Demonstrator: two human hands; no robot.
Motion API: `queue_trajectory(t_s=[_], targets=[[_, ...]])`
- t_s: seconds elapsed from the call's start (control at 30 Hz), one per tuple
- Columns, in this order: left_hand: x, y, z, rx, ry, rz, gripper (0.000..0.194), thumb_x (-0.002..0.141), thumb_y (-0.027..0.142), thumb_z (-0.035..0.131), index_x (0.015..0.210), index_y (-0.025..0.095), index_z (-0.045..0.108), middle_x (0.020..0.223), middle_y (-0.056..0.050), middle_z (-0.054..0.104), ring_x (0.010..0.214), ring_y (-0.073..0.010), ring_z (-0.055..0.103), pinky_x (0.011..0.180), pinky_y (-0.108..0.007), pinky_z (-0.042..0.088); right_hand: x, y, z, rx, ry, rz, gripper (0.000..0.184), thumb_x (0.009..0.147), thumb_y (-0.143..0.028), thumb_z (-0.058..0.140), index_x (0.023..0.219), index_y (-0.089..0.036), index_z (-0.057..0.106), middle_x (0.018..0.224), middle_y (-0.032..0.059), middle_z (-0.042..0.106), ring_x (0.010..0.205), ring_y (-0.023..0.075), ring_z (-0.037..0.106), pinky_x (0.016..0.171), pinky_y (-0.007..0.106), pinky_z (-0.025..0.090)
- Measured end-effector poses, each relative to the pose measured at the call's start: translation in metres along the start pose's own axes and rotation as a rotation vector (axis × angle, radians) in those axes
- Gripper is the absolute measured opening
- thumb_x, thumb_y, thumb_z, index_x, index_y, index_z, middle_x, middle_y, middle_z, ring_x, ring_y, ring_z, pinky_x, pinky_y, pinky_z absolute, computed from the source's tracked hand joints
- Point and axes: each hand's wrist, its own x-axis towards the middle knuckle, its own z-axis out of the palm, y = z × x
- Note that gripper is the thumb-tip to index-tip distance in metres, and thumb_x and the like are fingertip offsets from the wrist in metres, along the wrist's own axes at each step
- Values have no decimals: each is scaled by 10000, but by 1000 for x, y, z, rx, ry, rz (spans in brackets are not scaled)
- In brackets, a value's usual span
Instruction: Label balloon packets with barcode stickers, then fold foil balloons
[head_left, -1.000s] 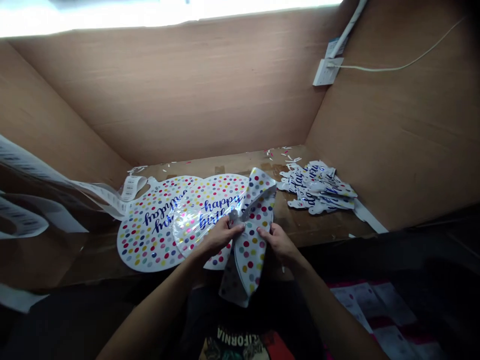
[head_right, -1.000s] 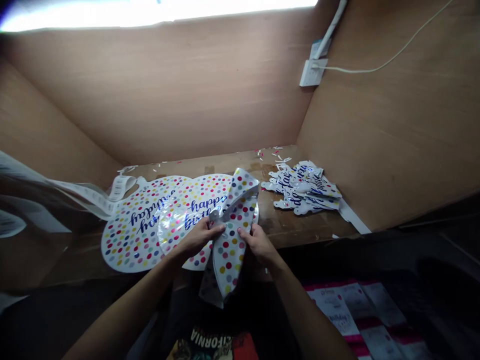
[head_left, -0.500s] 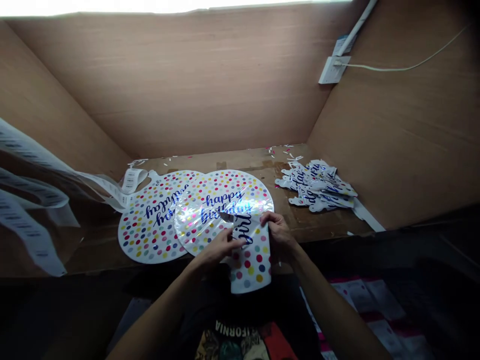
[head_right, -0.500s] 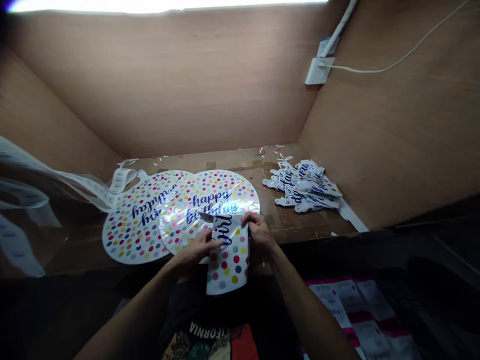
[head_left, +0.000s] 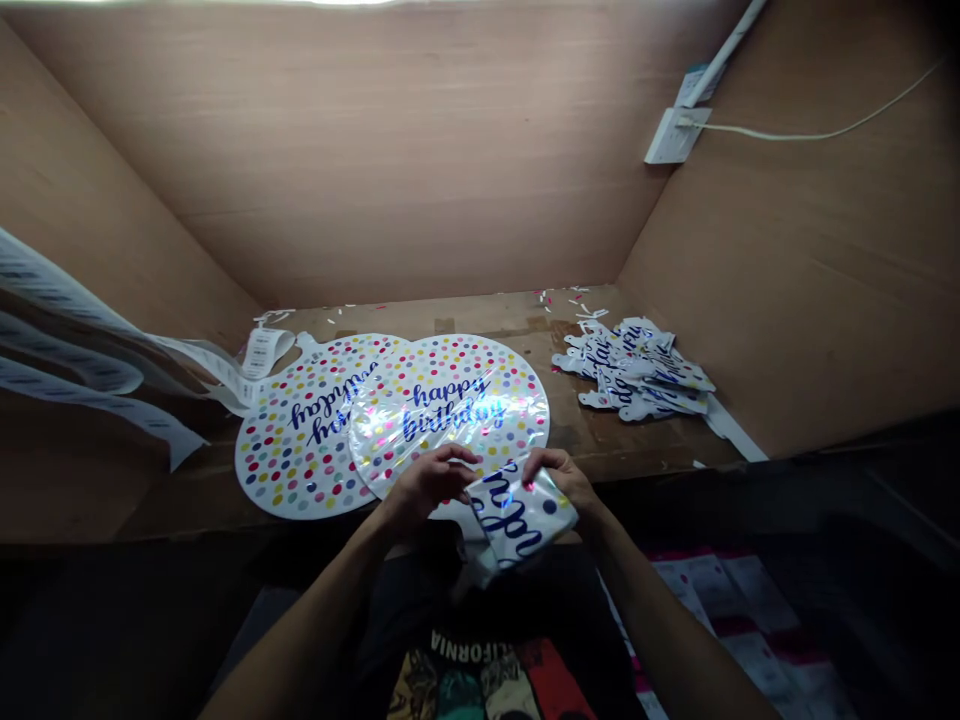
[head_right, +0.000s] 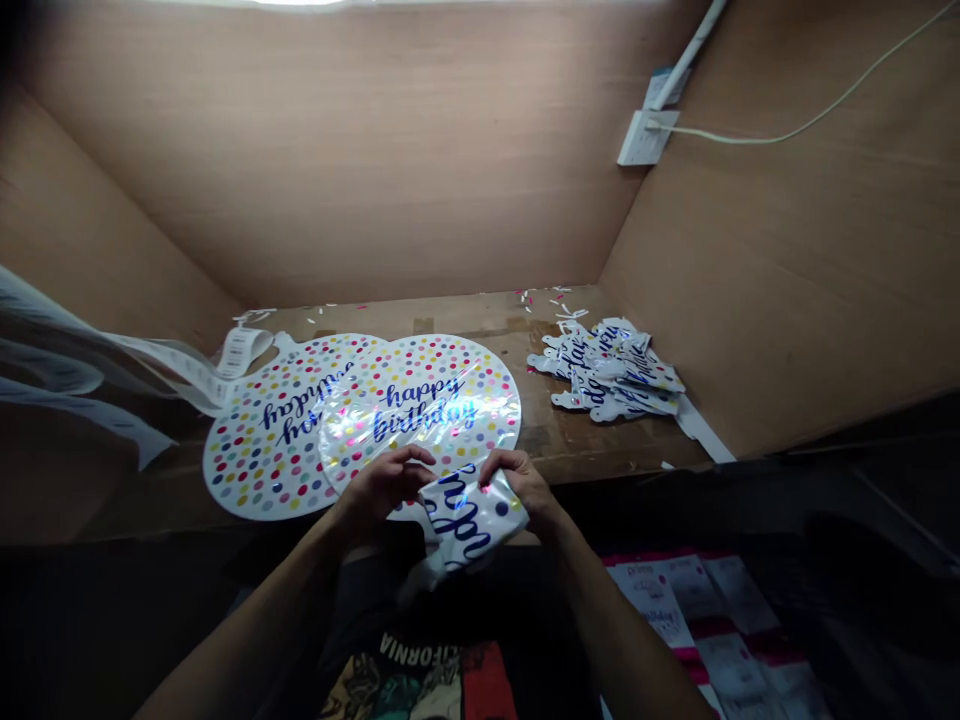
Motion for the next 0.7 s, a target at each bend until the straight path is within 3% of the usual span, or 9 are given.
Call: queue_trajectory(t_s=[0.1, 0.17, 0.23, 0.33, 0.43, 0.5, 0.57, 0.63, 0.7], targets=[[6, 15, 5, 429, -125, -3, 412, 933, 551, 567, 899, 159, 686, 825, -37, 674, 714, -165, 574, 643, -268, 406, 3, -6, 4, -172, -99, -22, 121, 755, -243, 712, 668, -159, 725, 705, 31, 668, 669, 154, 578, 619, 246, 434], [13, 23, 14, 711, -143, 67, 378, 963, 480, 550, 784, 163, 650, 721, -2, 607, 636, -134, 489, 598, -263, 343, 4, -8, 10, -196, -130, 18, 175, 848, -338, 671, 872, -183, 749, 764, 19, 671, 694, 159, 582, 644, 257, 456], [19, 29, 23, 898, -67, 171, 381, 994, 427, 504, 740, 169, 621, 671, 5, 580, 602, -127, 448, 592, -272, 316, 6, -10, 17, -201, -150, 42, 280, 914, -445, 630, 1037, -205, 706, 810, 12, 665, 686, 158, 577, 636, 263, 466], [23, 35, 26, 1013, 36, 264, 390, 1016, 414, 479, 727, 182, 599, 646, 1, 601, 584, -131, 475, 588, -270, 314, 14, -30, 8, -515, -84, -83, 278, 888, -461, 674, 897, -183, 678, 796, 18, 657, 698, 160, 571, 643, 256, 465], [18, 35, 12, 990, 116, 222, 421, 1040, 463, 437, 745, 197, 576, 616, 7, 625, 543, -136, 537, 586, -258, 363, 24, -88, -44, -863, 287, -169, 275, 899, -437, 624, 942, -176, 699, 866, 55, 702, 771, 200, 609, 688, 277, 487], [12, 29, -4, 1056, 156, 215, 431, 1048, 480, 415, 756, 207, 575, 635, 0, 639, 571, -153, 578, 621, -269, 398, 28, -137, -100, -932, 560, -167, 425, 989, -434, 422, 1142, -117, 660, 968, 144, 705, 839, 250, 618, 710, 327, 491], [8, 18, -20, 1182, 124, 246, 365, 1019, 500, 486, 826, 217, 612, 772, -26, 683, 688, -184, 621, 673, -287, 425, 31, -172, -157, -1008, 781, -143, 527, 1000, -438, 412, 1288, -33, 585, 1150, 265, 663, 1047, 340, 599, 843, 410, 487], [7, 5, -31, 1320, 62, 280, 312, 923, 534, 645, 918, 222, 638, 971, -67, 697, 846, -234, 632, 736, -317, 450, 38, -179, -203, -1282, 928, -43, 607, 980, -459, 499, 1435, -57, 506, 1355, 296, 581, 1257, 391, 520, 1007, 478, 433], [10, -7, -37, 1412, 10, 302, 340, 845, 518, 747, 953, 213, 641, 1084, -99, 673, 944, -269, 613, 798, -347, 459, 48, -161, -230, -1583, 862, 116, 613, 1003, -480, 473, 1529, -165, 453, 1522, 236, 487, 1399, 385, 428, 1124, 537, 351]])
